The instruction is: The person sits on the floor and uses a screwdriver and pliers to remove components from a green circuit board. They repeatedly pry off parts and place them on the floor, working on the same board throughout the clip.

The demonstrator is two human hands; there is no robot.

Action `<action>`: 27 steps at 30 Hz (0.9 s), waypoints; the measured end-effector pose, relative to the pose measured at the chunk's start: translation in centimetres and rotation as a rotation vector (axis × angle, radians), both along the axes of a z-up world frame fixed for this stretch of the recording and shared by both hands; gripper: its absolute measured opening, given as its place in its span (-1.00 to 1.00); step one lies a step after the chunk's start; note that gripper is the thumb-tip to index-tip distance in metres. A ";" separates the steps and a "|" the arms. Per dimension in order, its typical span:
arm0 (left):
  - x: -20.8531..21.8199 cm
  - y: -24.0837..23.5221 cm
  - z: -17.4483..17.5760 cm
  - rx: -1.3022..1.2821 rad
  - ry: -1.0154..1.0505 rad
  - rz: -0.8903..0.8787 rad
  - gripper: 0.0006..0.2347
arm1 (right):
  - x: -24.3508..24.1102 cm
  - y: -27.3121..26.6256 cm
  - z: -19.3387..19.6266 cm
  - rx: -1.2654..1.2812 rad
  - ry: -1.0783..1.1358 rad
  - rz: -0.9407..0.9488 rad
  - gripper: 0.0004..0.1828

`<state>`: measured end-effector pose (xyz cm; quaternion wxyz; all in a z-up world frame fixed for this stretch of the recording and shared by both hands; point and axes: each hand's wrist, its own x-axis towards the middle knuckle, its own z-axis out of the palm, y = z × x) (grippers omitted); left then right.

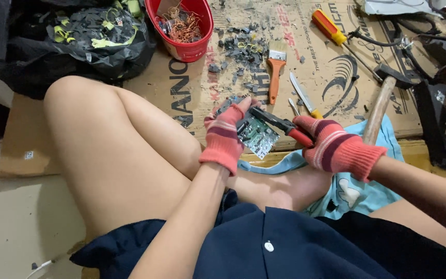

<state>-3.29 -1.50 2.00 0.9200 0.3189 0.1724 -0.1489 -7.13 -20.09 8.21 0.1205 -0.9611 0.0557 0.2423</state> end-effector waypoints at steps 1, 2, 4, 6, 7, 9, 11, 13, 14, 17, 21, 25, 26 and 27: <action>-0.2 -0.3 0.7 0.099 0.013 0.132 -0.83 | 0.0 0.6 0.3 0.008 0.022 -0.041 -0.35; -0.3 -0.5 1.3 0.199 0.027 0.263 -0.77 | -0.1 1.1 0.5 0.015 0.043 -0.083 -0.35; -0.2 -0.9 1.8 0.409 -0.142 0.296 -0.86 | -0.1 1.8 -0.2 0.007 0.044 -0.094 -0.37; -0.2 -1.0 2.2 0.618 -0.316 0.336 -0.93 | 0.2 2.8 -0.1 -0.003 0.038 -0.100 -0.38; -0.4 -1.1 2.3 0.687 -0.363 0.359 -0.91 | 0.2 3.3 0.3 0.029 0.075 -0.140 -0.38; -0.2 -1.7 1.6 0.754 -0.411 0.384 -0.88 | -0.4 3.3 -0.3 0.059 0.111 -0.178 -0.37; 0.5 -2.8 -0.2 0.851 -0.364 0.129 -0.70 | -1.6 2.4 -2.1 0.398 0.098 -0.400 -0.40; -0.1 -1.7 0.8 0.825 -0.430 0.072 -0.71 | -1.9 3.9 -0.7 0.494 0.119 -0.535 -0.41; -0.4 -1.2 1.4 0.797 -0.498 0.011 -0.73 | -2.1 4.6 -0.1 0.591 0.142 -0.674 -0.42; -0.5 0.9 3.4 1.127 -0.961 0.066 -0.59 | -1.4 -0.9 -1.5 1.377 0.709 -0.616 0.01; -0.4 -0.7 3.8 0.765 -0.795 -0.077 -0.66 | -1.5 2.8 4.3 0.629 0.305 -0.667 -0.27; 2.0 -0.9 4.3 0.416 -0.244 0.052 -0.78 | -0.2 0.6 3.1 0.190 -0.008 -0.239 -0.32; 3.3 -0.7 4.1 0.142 0.164 -0.089 -0.62 | 0.3 1.3 4.2 0.052 -0.055 -0.209 -0.40; 4.5 -0.8 1.2 0.146 0.163 -0.093 -0.62 | 0.5 -0.9 2.3 0.056 -0.057 -0.213 -0.40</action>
